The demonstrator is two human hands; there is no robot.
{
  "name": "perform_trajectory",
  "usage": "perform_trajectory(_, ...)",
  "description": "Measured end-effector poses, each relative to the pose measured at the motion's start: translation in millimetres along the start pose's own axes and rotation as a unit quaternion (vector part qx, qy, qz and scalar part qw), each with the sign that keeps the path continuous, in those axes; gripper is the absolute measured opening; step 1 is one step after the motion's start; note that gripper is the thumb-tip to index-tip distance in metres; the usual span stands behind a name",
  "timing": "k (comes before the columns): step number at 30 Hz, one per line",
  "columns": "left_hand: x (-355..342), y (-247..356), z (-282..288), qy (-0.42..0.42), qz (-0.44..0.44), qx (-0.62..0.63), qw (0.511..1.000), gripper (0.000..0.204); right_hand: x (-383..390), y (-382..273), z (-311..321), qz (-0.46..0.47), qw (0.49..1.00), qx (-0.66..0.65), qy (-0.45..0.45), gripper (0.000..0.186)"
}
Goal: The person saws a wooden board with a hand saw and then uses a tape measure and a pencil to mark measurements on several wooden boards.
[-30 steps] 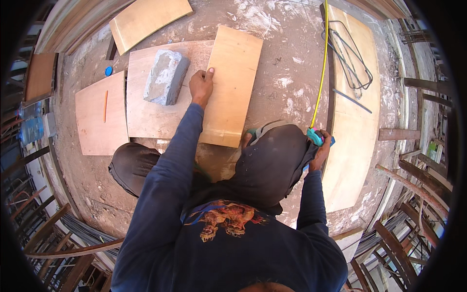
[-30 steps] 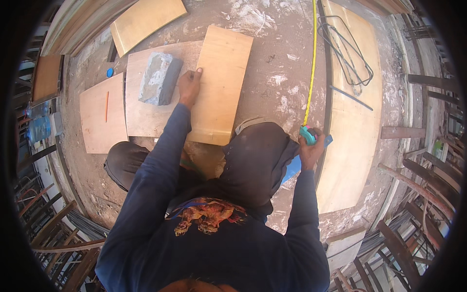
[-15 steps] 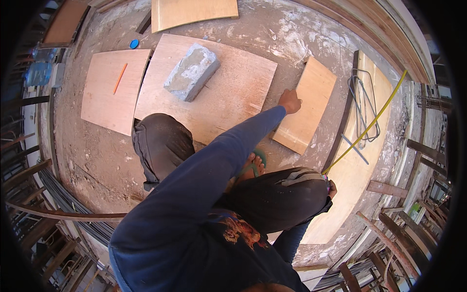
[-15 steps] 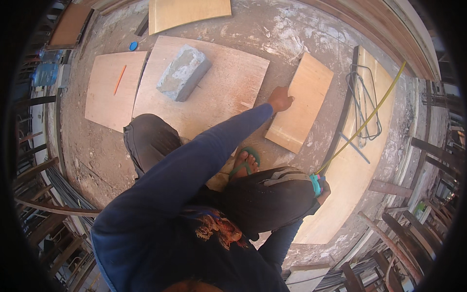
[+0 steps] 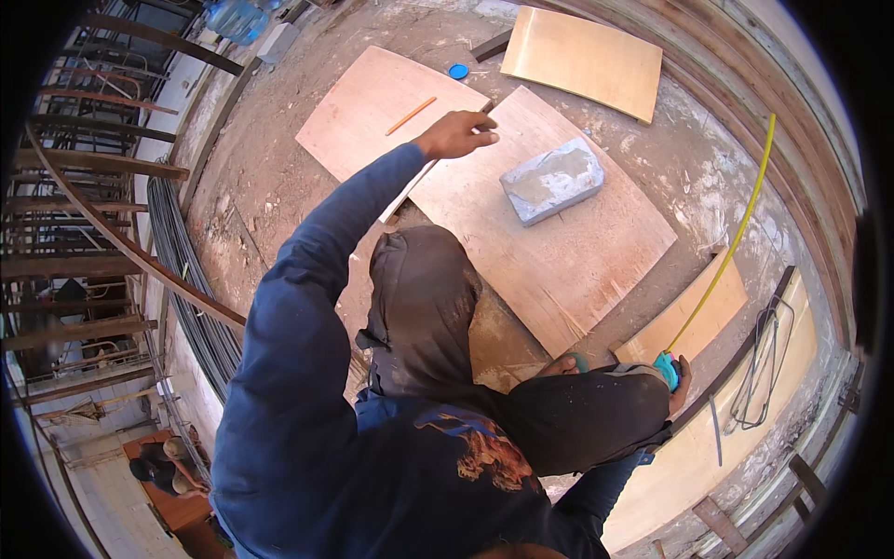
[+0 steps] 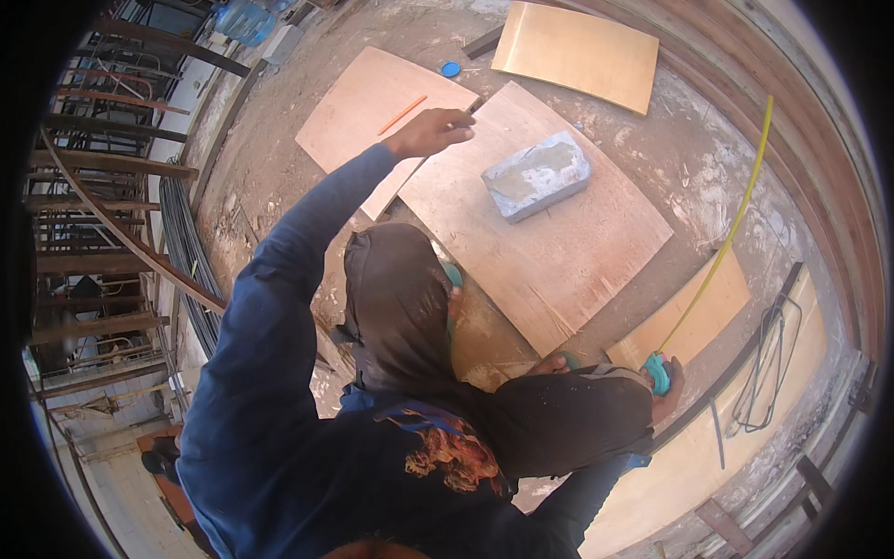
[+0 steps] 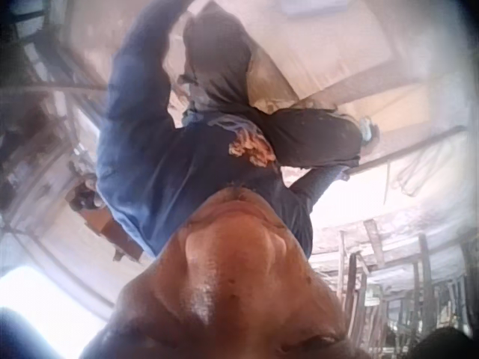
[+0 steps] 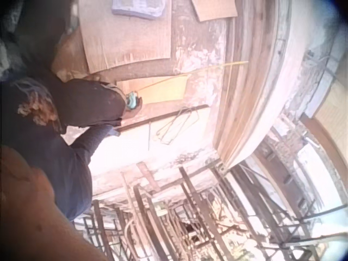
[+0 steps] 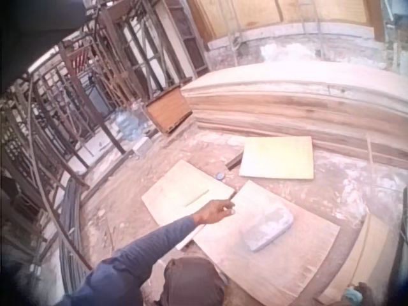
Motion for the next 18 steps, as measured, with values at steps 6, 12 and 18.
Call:
perform_trajectory(6, 187.1, -160.2, -65.4, 0.407, 0.265, 0.204, 0.850, 0.028, -70.1, -148.3, -47.8, 0.225, 0.945, 0.161, -0.176, 0.052)
perform_trajectory(12, 268.5, -189.2, -157.7, 0.469, 0.379, 0.104, 0.790, 0.025, -112.4, -278.7, -182.2, 0.359, 0.835, 0.207, -0.361, 0.053)
perform_trajectory(18, 279.1, -206.9, -181.8, 0.411, 0.405, 0.060, 0.815, 0.054, -37.9, -307.9, -384.0, 0.480, 0.713, 0.266, -0.436, 0.052)
Point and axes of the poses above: each hand's wrist, its own x-axis away from the middle knuckle, its own z-axis out of the back of the hand, y = z × x, the point moved 1 cm from there along -x, towards the middle knuckle
